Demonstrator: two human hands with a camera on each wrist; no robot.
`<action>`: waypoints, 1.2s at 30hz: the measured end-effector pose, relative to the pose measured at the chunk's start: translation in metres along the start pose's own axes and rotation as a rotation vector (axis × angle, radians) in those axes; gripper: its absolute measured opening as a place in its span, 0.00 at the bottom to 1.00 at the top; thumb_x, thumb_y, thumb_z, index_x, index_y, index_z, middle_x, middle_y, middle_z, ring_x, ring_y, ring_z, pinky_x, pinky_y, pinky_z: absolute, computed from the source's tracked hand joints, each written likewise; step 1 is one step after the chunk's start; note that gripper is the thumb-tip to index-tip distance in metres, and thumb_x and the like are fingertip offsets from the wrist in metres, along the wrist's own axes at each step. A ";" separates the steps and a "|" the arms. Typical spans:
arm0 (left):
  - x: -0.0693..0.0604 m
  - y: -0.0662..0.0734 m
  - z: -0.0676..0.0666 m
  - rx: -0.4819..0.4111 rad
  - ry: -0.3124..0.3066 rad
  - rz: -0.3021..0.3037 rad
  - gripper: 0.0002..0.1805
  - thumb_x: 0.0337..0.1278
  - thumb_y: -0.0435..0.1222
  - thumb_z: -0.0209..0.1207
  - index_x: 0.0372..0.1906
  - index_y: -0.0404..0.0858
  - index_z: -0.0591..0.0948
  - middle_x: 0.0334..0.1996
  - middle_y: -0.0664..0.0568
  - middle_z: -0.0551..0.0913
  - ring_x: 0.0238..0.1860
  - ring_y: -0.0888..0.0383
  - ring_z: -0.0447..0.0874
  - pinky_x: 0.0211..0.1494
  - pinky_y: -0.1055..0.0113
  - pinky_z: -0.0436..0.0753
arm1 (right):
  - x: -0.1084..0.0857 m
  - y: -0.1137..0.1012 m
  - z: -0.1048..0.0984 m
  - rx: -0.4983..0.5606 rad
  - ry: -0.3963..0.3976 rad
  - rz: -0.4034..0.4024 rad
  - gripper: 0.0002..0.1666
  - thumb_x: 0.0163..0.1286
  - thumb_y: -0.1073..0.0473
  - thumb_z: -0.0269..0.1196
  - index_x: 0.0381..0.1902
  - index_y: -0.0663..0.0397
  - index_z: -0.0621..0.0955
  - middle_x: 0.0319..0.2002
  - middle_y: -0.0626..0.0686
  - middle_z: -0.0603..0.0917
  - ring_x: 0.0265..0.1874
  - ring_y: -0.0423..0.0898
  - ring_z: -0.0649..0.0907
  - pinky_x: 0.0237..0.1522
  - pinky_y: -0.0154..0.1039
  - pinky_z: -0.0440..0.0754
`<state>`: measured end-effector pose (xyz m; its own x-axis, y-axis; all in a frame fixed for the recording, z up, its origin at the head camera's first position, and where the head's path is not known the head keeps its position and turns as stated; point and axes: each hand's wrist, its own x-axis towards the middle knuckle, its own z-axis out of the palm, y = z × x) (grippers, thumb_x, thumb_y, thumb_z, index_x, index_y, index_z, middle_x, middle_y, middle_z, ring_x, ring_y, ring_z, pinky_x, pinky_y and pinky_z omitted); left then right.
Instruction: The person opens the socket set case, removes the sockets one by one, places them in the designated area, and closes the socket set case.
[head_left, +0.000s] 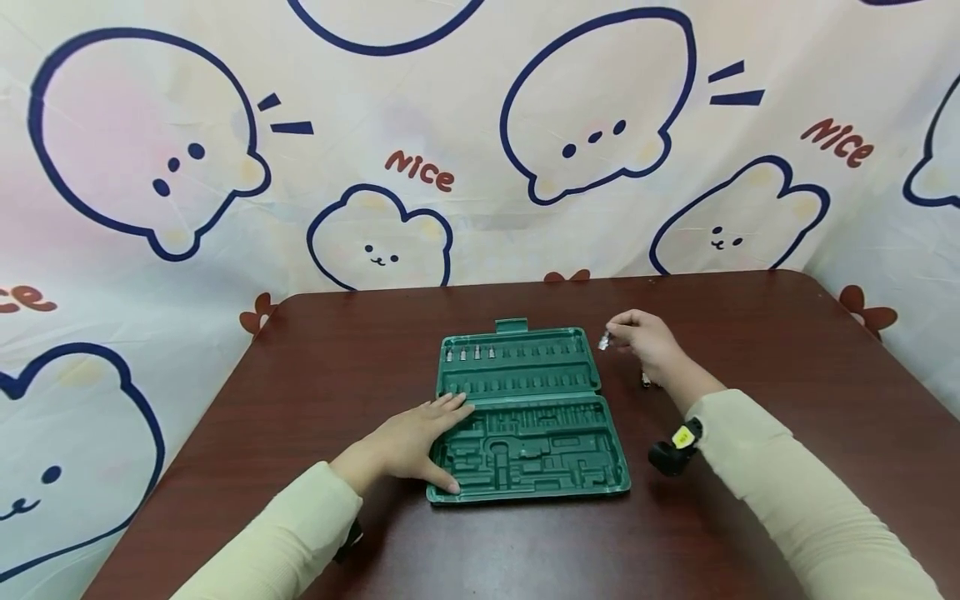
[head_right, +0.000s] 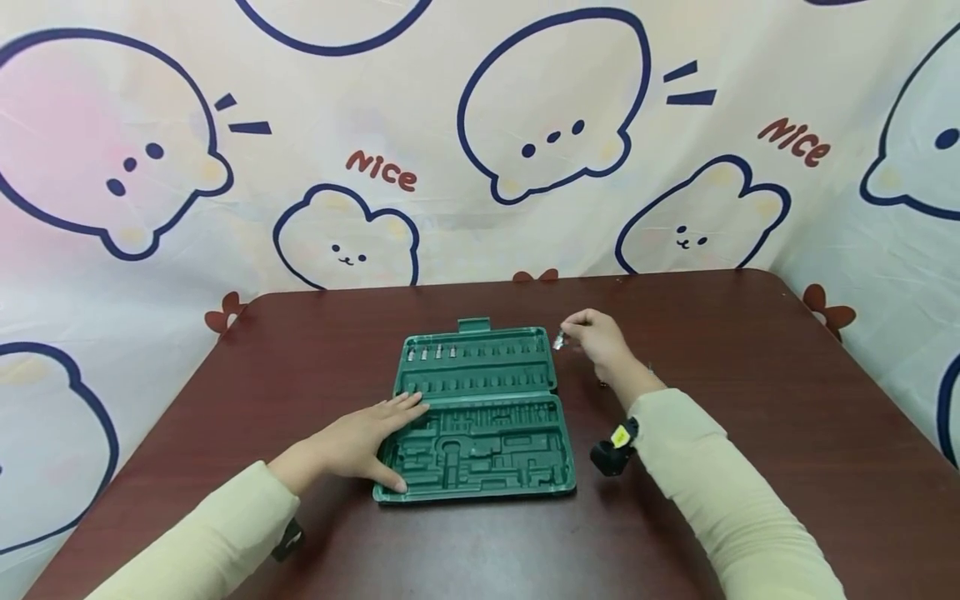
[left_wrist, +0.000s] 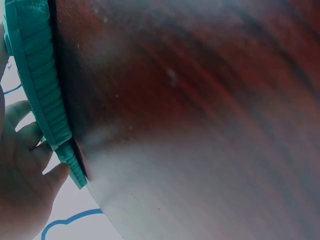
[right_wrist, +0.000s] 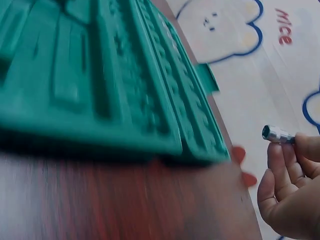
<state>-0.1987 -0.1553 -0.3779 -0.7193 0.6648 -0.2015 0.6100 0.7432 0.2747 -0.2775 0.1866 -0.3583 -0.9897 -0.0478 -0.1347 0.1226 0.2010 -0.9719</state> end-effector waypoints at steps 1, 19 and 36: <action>0.000 0.001 -0.001 0.002 0.001 0.002 0.55 0.29 0.65 0.57 0.66 0.45 0.51 0.66 0.52 0.46 0.65 0.54 0.41 0.59 0.54 0.56 | -0.002 0.002 -0.007 -0.020 0.003 -0.004 0.14 0.66 0.58 0.50 0.43 0.65 0.68 0.34 0.51 0.71 0.36 0.48 0.73 0.46 0.49 0.67; 0.001 0.001 -0.001 -0.005 0.014 0.001 0.55 0.28 0.64 0.59 0.66 0.44 0.52 0.66 0.52 0.47 0.65 0.53 0.42 0.59 0.53 0.55 | -0.026 0.046 -0.108 -0.150 0.068 -0.001 0.14 0.65 0.56 0.50 0.39 0.62 0.69 0.29 0.43 0.72 0.27 0.35 0.75 0.34 0.33 0.73; 0.001 0.001 -0.002 -0.018 0.015 -0.013 0.55 0.27 0.64 0.59 0.66 0.45 0.53 0.66 0.52 0.47 0.65 0.53 0.43 0.59 0.53 0.55 | -0.015 0.056 -0.116 -0.533 0.006 0.008 0.13 0.65 0.62 0.49 0.39 0.71 0.71 0.33 0.59 0.74 0.30 0.49 0.75 0.32 0.40 0.70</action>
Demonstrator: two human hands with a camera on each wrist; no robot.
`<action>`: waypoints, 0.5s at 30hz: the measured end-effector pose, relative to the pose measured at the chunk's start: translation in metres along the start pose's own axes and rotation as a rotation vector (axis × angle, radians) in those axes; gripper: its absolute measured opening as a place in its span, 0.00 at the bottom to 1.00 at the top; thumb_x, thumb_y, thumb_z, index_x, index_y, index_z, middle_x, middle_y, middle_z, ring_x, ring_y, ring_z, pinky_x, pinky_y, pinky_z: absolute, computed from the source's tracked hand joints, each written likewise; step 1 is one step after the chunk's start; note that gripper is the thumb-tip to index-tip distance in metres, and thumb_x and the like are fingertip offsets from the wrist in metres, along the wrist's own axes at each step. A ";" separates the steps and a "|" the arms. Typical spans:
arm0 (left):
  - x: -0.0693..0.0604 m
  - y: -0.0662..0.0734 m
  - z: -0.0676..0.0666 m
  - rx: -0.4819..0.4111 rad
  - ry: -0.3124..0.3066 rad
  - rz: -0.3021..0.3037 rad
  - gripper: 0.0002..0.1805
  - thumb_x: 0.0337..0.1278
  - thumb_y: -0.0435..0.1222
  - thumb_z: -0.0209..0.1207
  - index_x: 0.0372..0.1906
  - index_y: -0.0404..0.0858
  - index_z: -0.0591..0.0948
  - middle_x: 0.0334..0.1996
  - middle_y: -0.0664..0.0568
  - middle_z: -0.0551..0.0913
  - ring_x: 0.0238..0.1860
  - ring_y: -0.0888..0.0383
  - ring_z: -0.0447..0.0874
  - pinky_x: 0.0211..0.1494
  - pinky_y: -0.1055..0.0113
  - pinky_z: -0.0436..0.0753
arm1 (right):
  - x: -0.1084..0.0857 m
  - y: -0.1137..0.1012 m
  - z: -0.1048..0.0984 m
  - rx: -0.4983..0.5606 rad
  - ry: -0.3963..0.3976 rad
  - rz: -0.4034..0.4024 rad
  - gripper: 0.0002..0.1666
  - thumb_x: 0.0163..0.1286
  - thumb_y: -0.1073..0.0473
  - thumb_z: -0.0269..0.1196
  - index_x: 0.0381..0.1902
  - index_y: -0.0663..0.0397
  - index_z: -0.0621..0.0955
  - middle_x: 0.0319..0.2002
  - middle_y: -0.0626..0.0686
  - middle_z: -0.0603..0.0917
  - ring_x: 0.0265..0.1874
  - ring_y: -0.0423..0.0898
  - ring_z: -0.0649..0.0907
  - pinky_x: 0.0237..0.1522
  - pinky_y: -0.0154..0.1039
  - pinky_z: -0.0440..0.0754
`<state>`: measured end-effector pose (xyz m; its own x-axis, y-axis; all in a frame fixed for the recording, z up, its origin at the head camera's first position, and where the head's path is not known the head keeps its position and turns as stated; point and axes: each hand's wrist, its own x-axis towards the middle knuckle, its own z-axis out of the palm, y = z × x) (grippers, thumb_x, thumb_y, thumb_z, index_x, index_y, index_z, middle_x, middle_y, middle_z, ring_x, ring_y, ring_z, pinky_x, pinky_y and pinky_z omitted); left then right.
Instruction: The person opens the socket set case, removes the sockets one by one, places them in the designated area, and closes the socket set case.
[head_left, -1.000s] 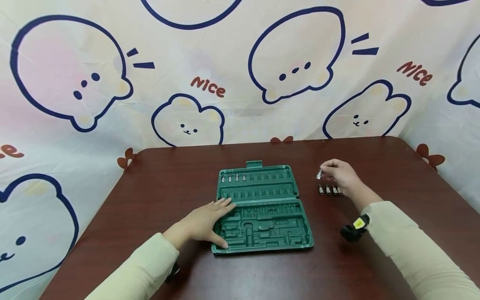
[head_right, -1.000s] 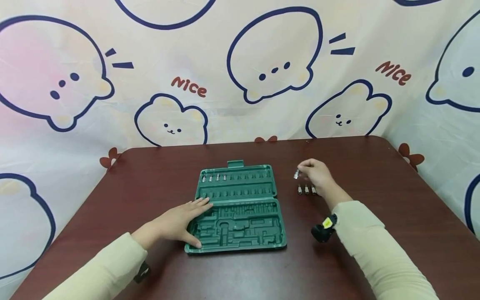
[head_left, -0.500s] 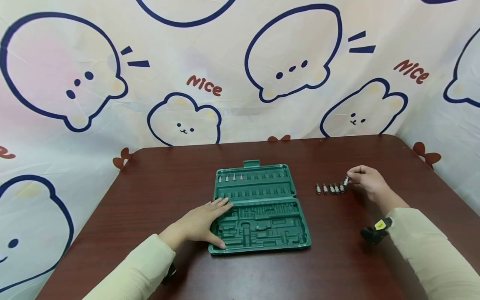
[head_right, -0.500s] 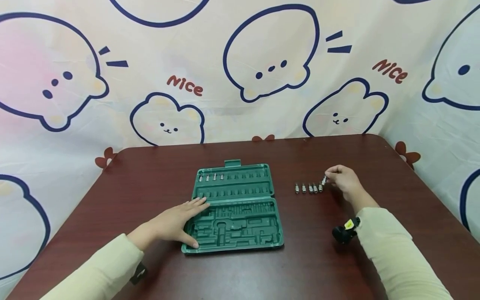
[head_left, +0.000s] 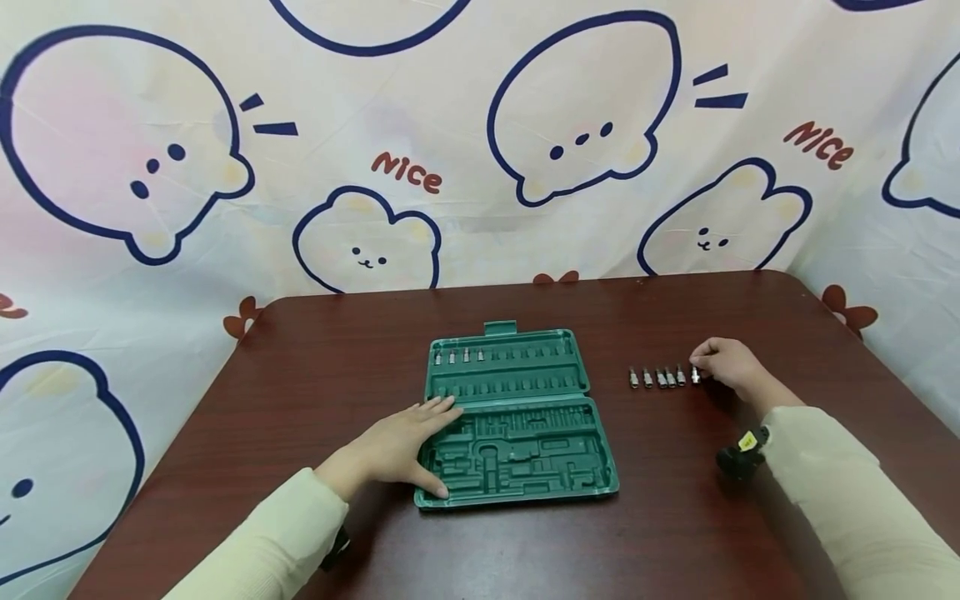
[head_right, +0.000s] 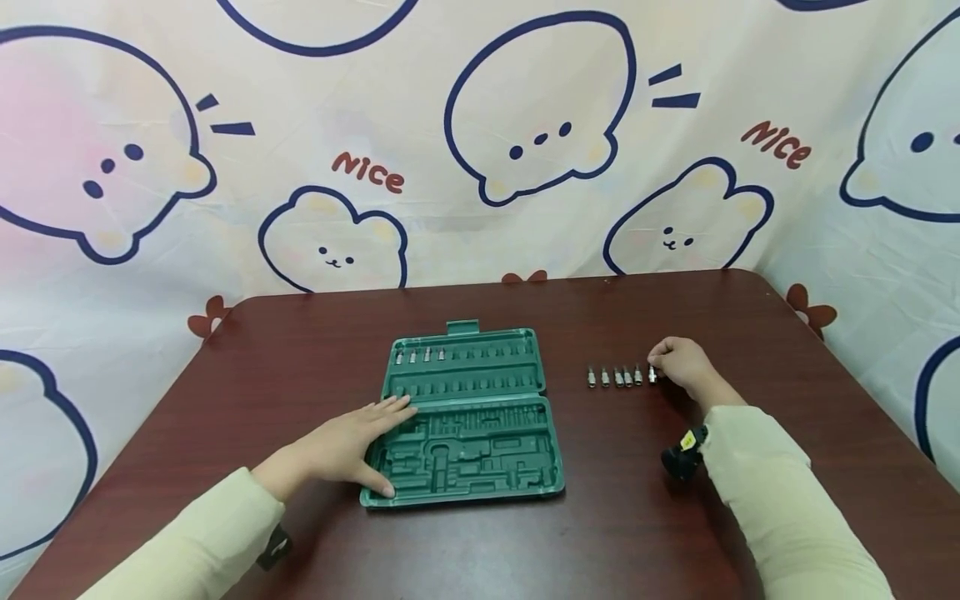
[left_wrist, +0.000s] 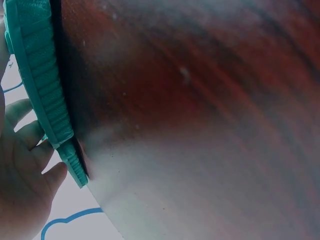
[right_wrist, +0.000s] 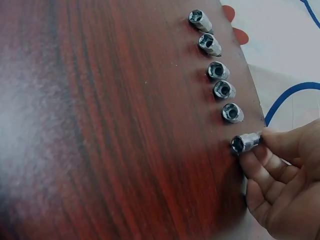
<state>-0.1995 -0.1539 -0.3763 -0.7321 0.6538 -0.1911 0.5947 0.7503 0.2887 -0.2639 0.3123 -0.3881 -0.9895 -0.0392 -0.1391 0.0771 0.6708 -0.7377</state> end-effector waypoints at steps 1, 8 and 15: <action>0.000 0.000 0.000 0.003 0.000 0.001 0.55 0.27 0.64 0.59 0.66 0.45 0.53 0.66 0.52 0.48 0.65 0.53 0.43 0.59 0.53 0.55 | 0.001 0.000 0.000 -0.014 -0.002 0.002 0.13 0.65 0.63 0.49 0.38 0.71 0.71 0.32 0.59 0.74 0.29 0.49 0.75 0.31 0.40 0.70; 0.001 -0.001 0.000 -0.002 0.000 0.006 0.56 0.27 0.65 0.59 0.66 0.45 0.53 0.66 0.52 0.48 0.65 0.54 0.44 0.59 0.54 0.55 | 0.006 -0.002 0.004 -0.055 0.001 0.014 0.10 0.63 0.65 0.50 0.33 0.72 0.73 0.32 0.61 0.75 0.28 0.50 0.76 0.29 0.41 0.71; 0.000 -0.001 0.000 0.002 0.006 0.005 0.55 0.27 0.64 0.59 0.66 0.45 0.53 0.66 0.52 0.48 0.65 0.54 0.43 0.60 0.55 0.53 | 0.006 -0.005 0.006 -0.058 0.006 0.043 0.12 0.65 0.64 0.48 0.36 0.71 0.72 0.39 0.66 0.72 0.34 0.56 0.75 0.32 0.44 0.72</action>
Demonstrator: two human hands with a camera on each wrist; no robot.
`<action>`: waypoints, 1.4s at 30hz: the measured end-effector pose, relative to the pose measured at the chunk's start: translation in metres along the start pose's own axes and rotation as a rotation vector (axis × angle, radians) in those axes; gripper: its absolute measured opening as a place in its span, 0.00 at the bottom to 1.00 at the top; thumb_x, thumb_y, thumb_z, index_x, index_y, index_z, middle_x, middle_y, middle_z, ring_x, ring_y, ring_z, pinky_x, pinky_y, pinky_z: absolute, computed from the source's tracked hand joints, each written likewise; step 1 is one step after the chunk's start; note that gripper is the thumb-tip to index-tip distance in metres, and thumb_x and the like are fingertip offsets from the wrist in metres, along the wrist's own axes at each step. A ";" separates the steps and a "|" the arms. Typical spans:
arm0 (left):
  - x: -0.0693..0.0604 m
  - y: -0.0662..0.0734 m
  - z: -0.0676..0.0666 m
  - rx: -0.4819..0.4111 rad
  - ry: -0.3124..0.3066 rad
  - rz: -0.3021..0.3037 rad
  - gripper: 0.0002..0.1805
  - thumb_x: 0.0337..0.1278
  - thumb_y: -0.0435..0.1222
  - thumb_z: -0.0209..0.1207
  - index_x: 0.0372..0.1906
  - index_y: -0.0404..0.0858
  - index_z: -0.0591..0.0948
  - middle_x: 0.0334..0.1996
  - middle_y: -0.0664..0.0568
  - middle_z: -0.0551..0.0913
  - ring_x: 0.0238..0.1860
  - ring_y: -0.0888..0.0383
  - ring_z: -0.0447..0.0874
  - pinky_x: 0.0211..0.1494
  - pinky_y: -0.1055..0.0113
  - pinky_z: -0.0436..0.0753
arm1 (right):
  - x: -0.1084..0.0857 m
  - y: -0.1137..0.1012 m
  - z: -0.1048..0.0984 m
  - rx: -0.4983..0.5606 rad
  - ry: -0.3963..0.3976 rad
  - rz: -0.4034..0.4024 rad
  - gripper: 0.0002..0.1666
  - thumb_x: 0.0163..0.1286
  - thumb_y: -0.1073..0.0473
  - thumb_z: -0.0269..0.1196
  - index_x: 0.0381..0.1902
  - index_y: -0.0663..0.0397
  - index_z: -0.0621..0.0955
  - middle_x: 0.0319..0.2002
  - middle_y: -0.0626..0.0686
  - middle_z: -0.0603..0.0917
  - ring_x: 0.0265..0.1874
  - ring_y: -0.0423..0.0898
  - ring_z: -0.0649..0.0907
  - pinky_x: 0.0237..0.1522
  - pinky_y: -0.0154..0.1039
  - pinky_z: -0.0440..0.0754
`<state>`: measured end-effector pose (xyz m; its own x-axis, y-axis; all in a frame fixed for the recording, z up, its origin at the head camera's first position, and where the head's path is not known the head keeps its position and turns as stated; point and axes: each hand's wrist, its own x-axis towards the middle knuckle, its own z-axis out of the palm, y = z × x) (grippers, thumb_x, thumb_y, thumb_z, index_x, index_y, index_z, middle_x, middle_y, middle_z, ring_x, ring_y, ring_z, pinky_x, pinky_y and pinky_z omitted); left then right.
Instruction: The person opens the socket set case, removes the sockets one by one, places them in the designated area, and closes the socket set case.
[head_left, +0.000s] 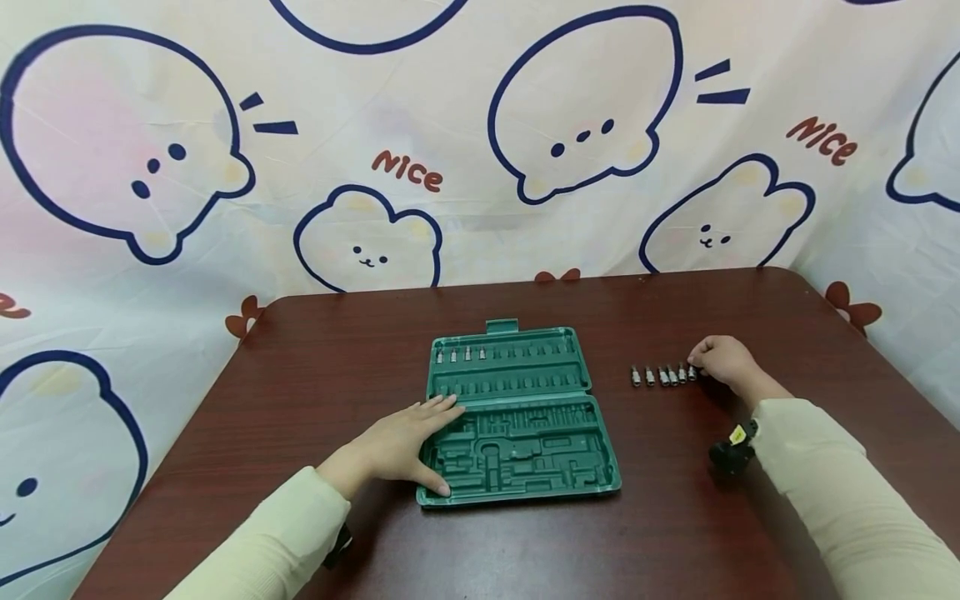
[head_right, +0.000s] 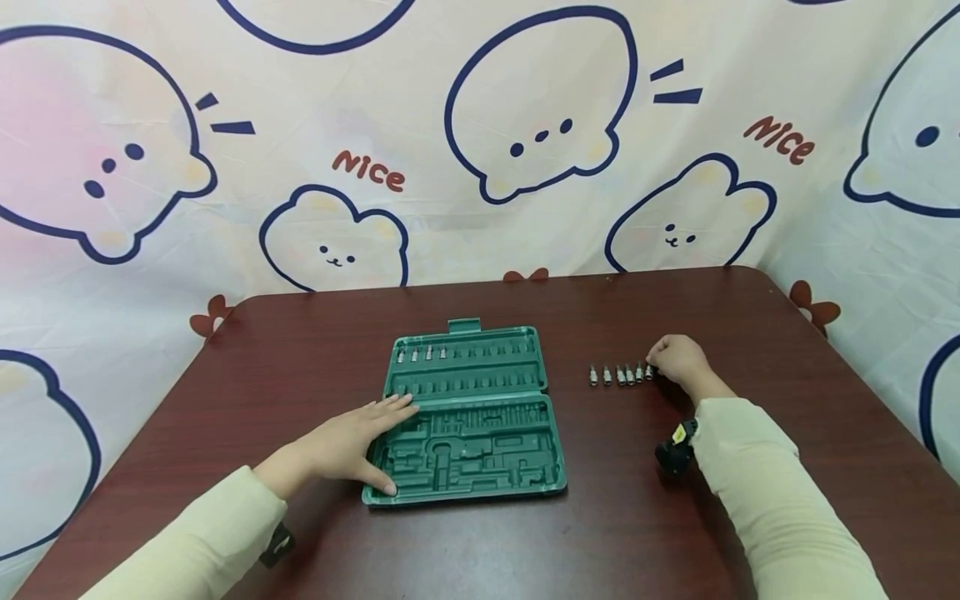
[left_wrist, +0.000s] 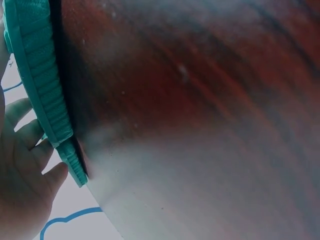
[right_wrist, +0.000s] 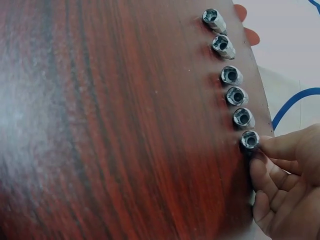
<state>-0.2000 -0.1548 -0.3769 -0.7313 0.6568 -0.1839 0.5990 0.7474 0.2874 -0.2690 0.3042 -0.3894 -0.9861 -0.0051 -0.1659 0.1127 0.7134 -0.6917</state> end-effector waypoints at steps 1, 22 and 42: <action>0.000 0.000 0.000 0.001 0.001 -0.001 0.55 0.27 0.64 0.59 0.66 0.45 0.53 0.66 0.52 0.48 0.65 0.54 0.43 0.60 0.55 0.53 | 0.000 0.000 0.000 -0.002 0.002 0.004 0.13 0.66 0.63 0.47 0.36 0.71 0.72 0.39 0.66 0.72 0.35 0.56 0.75 0.32 0.44 0.72; -0.001 0.001 0.001 0.002 0.001 -0.003 0.55 0.28 0.64 0.59 0.66 0.45 0.53 0.66 0.53 0.47 0.65 0.54 0.43 0.59 0.54 0.55 | -0.009 -0.002 -0.007 0.072 -0.022 0.008 0.16 0.66 0.60 0.45 0.40 0.71 0.70 0.44 0.68 0.72 0.36 0.54 0.75 0.35 0.42 0.72; -0.003 0.000 0.003 -0.008 -0.027 0.023 0.54 0.34 0.62 0.58 0.67 0.44 0.49 0.67 0.52 0.43 0.65 0.53 0.38 0.59 0.53 0.54 | -0.012 -0.077 0.024 0.201 -0.143 -0.070 0.24 0.66 0.54 0.49 0.50 0.70 0.68 0.47 0.67 0.72 0.43 0.54 0.75 0.44 0.45 0.71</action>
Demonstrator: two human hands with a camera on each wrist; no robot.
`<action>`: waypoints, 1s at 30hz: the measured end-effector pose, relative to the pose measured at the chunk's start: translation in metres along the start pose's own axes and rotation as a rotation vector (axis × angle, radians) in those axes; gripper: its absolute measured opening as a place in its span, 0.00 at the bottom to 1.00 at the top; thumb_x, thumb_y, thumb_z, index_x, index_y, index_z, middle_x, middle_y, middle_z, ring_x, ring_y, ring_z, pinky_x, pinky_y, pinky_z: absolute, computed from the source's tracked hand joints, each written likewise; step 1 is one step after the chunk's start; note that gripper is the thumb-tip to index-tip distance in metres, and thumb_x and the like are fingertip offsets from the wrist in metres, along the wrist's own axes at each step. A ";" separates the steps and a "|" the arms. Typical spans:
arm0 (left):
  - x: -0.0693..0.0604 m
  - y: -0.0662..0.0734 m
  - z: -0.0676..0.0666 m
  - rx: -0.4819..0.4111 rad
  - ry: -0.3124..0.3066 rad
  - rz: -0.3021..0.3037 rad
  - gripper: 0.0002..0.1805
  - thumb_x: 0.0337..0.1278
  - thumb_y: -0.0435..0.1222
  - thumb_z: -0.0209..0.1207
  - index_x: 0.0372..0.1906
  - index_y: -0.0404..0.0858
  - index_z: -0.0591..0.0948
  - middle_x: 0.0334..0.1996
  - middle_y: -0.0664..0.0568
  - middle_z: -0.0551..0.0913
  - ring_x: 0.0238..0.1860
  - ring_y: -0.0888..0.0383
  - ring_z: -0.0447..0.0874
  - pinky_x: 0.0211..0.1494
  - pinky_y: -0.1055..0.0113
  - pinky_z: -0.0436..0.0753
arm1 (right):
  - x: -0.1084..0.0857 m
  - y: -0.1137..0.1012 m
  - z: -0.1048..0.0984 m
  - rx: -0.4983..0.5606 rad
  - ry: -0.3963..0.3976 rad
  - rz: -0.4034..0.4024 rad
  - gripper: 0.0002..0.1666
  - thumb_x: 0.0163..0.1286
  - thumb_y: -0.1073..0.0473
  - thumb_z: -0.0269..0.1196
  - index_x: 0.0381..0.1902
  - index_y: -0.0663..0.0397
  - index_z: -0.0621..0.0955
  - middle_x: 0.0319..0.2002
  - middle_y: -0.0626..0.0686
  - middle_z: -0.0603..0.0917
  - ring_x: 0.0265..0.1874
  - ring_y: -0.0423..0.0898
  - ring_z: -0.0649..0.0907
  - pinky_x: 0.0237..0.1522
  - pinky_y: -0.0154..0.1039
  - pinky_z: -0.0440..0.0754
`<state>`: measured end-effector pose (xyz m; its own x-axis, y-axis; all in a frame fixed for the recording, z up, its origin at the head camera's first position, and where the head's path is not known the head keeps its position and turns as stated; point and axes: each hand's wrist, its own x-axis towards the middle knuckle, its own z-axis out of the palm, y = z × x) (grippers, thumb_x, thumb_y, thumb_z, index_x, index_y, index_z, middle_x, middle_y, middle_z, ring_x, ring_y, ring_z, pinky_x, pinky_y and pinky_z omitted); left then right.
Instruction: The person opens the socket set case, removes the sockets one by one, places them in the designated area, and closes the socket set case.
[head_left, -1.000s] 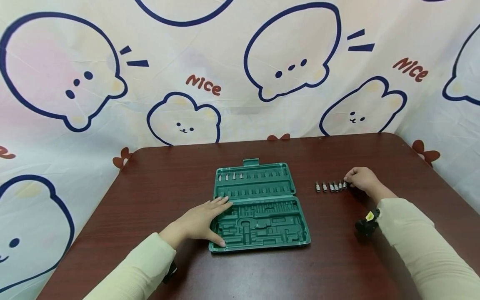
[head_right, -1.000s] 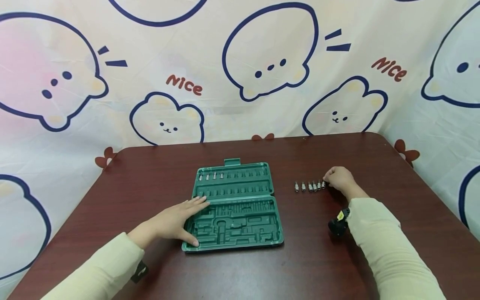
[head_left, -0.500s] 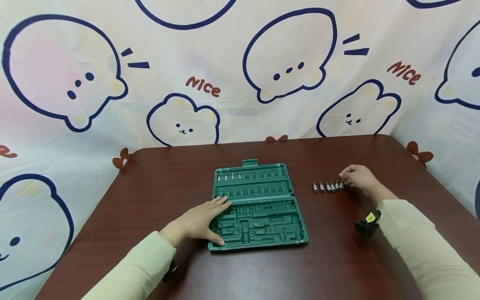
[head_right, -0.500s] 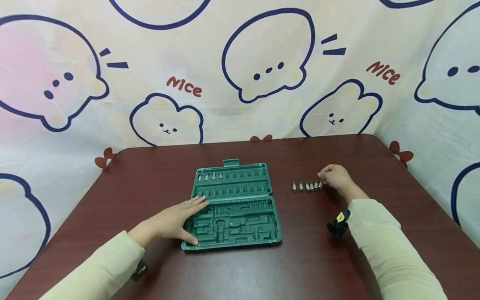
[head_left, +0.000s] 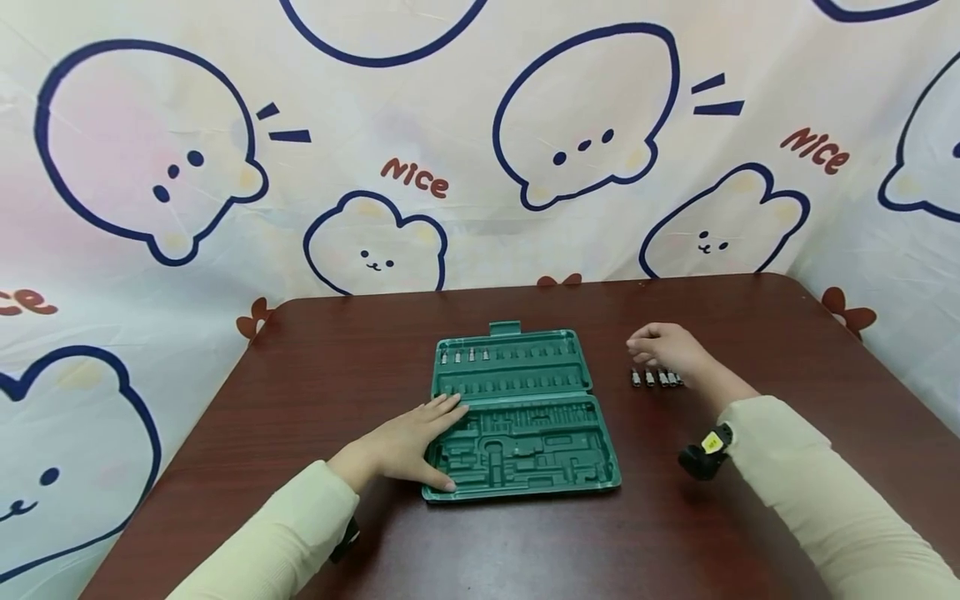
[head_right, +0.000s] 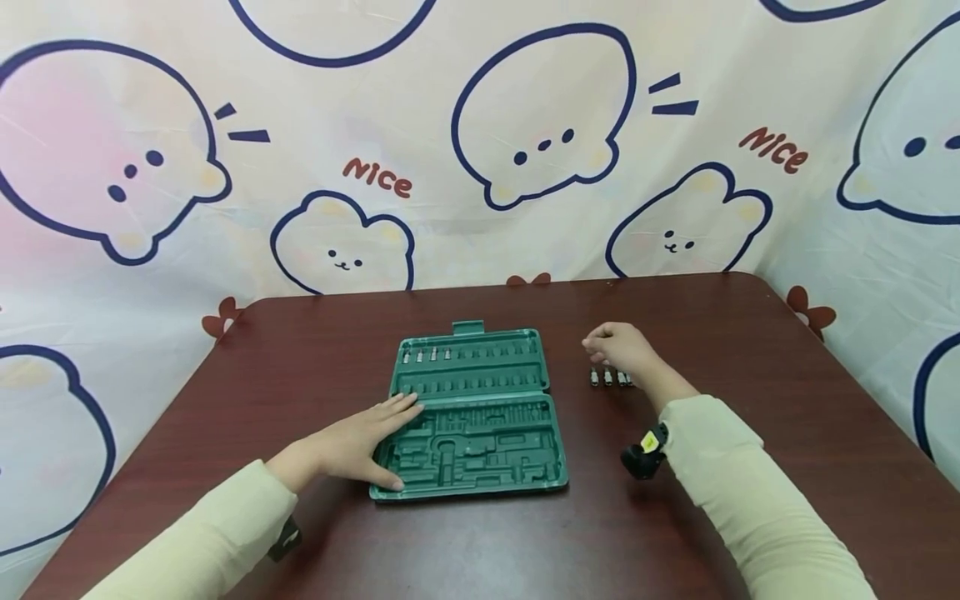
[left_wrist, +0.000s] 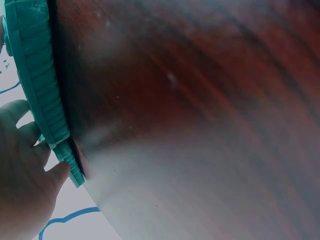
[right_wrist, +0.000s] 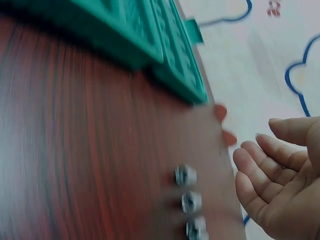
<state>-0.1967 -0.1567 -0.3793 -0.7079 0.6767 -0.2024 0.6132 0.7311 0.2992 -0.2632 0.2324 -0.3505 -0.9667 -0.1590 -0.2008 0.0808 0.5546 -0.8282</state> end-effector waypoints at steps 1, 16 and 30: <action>0.000 -0.001 0.001 0.001 0.002 0.004 0.54 0.34 0.62 0.58 0.67 0.44 0.49 0.66 0.51 0.43 0.65 0.52 0.39 0.59 0.53 0.54 | 0.002 -0.003 0.004 0.003 -0.006 -0.006 0.23 0.66 0.54 0.50 0.50 0.69 0.69 0.47 0.66 0.73 0.43 0.54 0.75 0.45 0.46 0.71; 0.003 -0.003 0.005 0.001 -0.006 0.003 0.54 0.33 0.66 0.54 0.67 0.46 0.48 0.67 0.54 0.43 0.65 0.54 0.38 0.60 0.54 0.53 | 0.041 -0.048 0.079 0.056 -0.099 -0.091 0.18 0.65 0.56 0.51 0.46 0.64 0.74 0.41 0.59 0.76 0.40 0.51 0.77 0.45 0.46 0.70; 0.002 -0.001 -0.002 0.028 -0.037 -0.016 0.55 0.33 0.65 0.55 0.67 0.46 0.47 0.67 0.54 0.41 0.65 0.54 0.37 0.60 0.54 0.54 | 0.079 -0.072 0.128 0.012 -0.102 -0.109 0.15 0.64 0.56 0.53 0.44 0.57 0.77 0.46 0.54 0.74 0.42 0.49 0.74 0.41 0.44 0.71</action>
<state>-0.1996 -0.1564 -0.3788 -0.7045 0.6673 -0.2416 0.6118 0.7436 0.2699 -0.3142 0.0752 -0.3733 -0.9401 -0.3003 -0.1615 -0.0196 0.5203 -0.8538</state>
